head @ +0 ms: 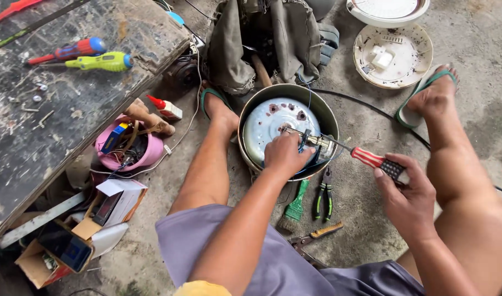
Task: The person sits on the floor repairing the base of an electric rice cooker, using a screwdriver to unscrew and adjust components on the heating plate and using pliers and wire cutters to reposition and trim wires inside the housing.
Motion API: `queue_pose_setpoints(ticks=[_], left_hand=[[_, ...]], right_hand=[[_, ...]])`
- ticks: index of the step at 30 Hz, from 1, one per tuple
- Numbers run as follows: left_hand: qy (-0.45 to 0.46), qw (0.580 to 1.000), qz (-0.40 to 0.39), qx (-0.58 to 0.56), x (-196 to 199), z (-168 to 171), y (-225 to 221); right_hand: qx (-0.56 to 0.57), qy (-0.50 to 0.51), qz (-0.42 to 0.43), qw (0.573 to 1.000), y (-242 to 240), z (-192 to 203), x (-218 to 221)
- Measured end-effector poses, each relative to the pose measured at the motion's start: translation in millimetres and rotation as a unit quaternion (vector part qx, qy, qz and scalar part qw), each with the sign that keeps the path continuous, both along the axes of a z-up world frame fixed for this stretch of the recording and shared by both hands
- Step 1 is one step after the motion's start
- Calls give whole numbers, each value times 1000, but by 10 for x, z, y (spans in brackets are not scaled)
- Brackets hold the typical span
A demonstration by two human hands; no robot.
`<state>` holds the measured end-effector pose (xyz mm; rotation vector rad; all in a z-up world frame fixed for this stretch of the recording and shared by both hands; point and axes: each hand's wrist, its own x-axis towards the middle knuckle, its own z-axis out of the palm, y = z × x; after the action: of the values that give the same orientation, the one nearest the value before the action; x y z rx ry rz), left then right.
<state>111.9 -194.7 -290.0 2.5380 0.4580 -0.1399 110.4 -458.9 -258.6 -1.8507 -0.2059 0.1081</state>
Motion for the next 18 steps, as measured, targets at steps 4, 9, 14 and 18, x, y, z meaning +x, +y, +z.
queue_pose_setpoints(ticks=[4,9,14,18], left_hand=[[-13,1000,-8,14,17,-350,-100],[-47,999,24,13,39,-399,-77],[-32,999,33,-9,98,-428,-51],[-24,998,48,-20,85,-438,-64]], right_hand=[[-19,8,-23,1000,-77,-29,-99],[-214,-146,-5,966,-418,-244,-474],[-52,-108,-73,990,-1061,-980,-1213],[126,-41,-132,982,-741,-616,-1195]])
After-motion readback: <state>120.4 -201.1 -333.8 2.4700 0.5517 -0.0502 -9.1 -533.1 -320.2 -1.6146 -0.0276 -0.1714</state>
